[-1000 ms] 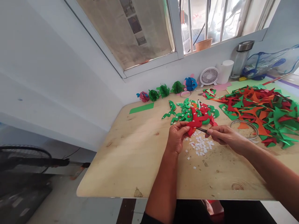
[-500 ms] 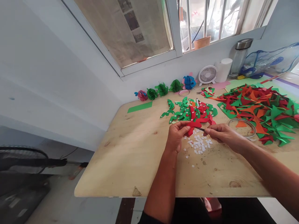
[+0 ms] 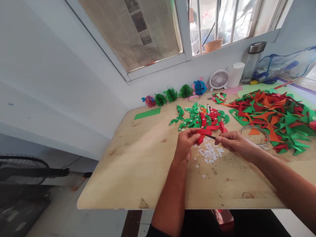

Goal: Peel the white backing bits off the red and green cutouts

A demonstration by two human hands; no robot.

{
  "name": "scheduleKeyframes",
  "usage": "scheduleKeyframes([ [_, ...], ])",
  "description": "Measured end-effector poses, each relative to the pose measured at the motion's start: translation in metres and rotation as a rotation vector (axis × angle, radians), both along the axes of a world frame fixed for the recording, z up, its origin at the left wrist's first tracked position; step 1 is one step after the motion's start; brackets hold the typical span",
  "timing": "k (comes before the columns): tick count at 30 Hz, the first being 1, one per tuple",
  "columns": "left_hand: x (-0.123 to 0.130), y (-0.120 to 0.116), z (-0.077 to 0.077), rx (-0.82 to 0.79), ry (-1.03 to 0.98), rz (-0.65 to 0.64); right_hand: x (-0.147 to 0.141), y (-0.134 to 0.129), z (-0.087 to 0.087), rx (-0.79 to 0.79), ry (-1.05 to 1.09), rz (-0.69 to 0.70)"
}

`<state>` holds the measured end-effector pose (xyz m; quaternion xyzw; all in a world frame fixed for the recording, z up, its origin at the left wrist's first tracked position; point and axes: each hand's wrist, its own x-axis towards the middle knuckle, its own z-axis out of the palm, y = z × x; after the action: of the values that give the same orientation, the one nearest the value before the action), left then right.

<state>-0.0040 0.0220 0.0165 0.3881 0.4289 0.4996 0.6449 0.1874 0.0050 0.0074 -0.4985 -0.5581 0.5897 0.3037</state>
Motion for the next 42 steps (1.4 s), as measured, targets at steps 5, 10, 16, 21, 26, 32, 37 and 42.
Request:
scheduleKeyframes([
  [5, 0.0, 0.0, -0.001, 0.004, -0.012, -0.001, -0.001, -0.001, 0.002, -0.009, 0.014, -0.019],
  [10, 0.0, 0.0, -0.001, 0.006, -0.013, -0.006, -0.002, -0.002, 0.002, -0.005, 0.0, -0.032],
  [16, 0.0, 0.0, 0.0, -0.009, -0.006, 0.003, -0.003, -0.002, 0.0, 0.01, -0.036, -0.047],
  [21, 0.0, 0.001, 0.0, -0.009, -0.021, 0.013, -0.003, -0.002, 0.002, 0.034, -0.054, -0.052],
  [26, 0.0, 0.002, -0.001, -0.035, -0.097, 0.027, -0.003, -0.002, 0.004, 0.056, -0.061, -0.028],
  [32, 0.005, -0.001, -0.003, -0.108, -0.19, 0.007, -0.006, -0.003, 0.003, 0.133, -0.113, -0.087],
  [37, 0.01, -0.003, -0.003, -0.145, -0.252, -0.032, -0.01, -0.005, 0.007, 0.234, -0.159, -0.157],
  [42, 0.013, -0.004, -0.004, -0.156, -0.308, -0.035, -0.012, -0.007, 0.011, 0.278, -0.217, -0.182],
])
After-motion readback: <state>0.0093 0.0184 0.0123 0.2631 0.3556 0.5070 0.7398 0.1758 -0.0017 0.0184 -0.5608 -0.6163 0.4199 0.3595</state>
